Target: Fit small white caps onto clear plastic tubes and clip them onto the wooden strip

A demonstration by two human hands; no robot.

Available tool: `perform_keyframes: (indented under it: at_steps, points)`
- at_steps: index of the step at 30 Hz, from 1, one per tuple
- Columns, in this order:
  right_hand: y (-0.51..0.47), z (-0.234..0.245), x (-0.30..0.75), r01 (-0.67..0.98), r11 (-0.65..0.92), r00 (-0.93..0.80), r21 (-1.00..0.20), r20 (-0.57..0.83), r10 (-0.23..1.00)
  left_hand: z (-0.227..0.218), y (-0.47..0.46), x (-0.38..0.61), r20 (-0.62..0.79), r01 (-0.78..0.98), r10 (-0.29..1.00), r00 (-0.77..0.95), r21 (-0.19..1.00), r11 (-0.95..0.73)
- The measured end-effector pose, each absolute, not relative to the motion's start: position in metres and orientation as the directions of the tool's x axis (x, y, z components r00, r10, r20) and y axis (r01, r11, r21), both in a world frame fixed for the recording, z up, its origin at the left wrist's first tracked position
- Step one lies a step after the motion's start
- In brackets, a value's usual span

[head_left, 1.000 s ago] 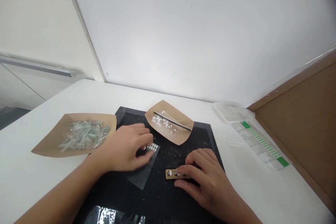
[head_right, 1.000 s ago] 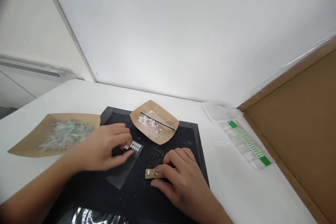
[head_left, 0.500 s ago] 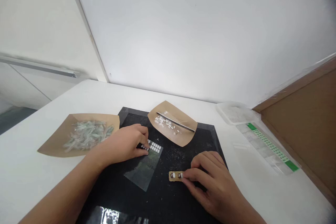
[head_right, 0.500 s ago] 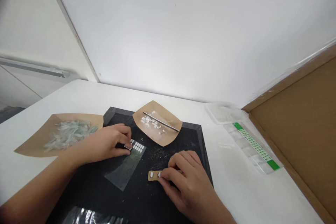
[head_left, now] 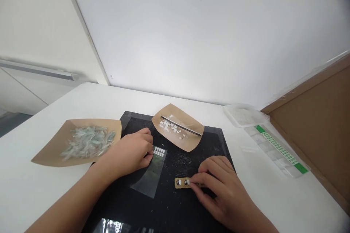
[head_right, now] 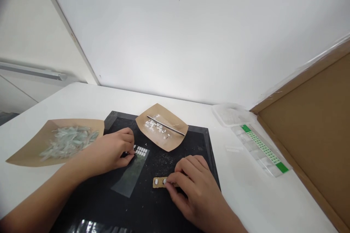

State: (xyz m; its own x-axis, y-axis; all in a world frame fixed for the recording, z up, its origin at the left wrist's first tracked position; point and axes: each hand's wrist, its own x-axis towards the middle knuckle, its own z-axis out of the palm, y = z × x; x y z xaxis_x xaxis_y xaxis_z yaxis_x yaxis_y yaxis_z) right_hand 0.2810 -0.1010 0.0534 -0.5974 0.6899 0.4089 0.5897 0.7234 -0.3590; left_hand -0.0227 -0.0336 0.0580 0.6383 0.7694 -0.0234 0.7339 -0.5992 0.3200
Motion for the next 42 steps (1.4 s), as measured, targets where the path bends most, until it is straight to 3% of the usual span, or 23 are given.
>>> perform_keyframes:
  at_steps: [7,16,20,23,26,28,31,35,42]
  points:
    - [-0.100,0.055,0.286,0.613,0.697,-0.557,-0.372,0.422,0.716,0.056,-0.033,-0.023,0.002,0.731,0.762,0.648,0.280,-0.622]
    - [-0.100,0.049,0.293,0.728,0.546,-0.385,-0.414,0.413,0.826,0.060,-0.034,-0.023,-0.053,0.788,0.808,0.587,0.264,-0.556]
    - [-0.100,0.051,0.294,0.726,0.551,-0.390,-0.413,0.412,0.823,0.060,-0.033,-0.025,0.011,0.758,0.791,0.611,0.279,-0.589]
    - [-0.102,0.051,0.292,0.704,0.557,-0.376,-0.441,0.434,0.819,0.065,-0.038,-0.021,0.169,0.668,0.755,0.633,0.372,-0.644]
    - [-0.106,0.050,0.288,0.643,0.553,-0.336,-0.530,0.453,0.826,0.069,-0.054,-0.005,0.324,0.513,0.743,0.585,0.562,-0.649]
    - [-0.110,0.049,0.284,0.584,0.535,-0.290,-0.611,0.458,0.840,0.068,-0.067,0.011,0.351,0.393,0.770,0.533,0.703,-0.593]
    - [-0.115,0.050,0.278,0.497,0.531,-0.263,-0.686,0.464,0.846,0.059,-0.086,0.034,0.308,0.258,0.798,0.519,0.833,-0.489]
    - [-0.118,0.055,0.274,0.437,0.581,-0.331,-0.687,0.478,0.814,0.046,-0.098,0.050,0.200,0.165,0.857,0.476,0.936,-0.310]
    - [-0.115,0.061,0.272,0.419,0.659,-0.391,-0.625,0.530,0.752,0.040,-0.102,0.054,0.016,0.051,0.877,0.481,0.998,-0.046]
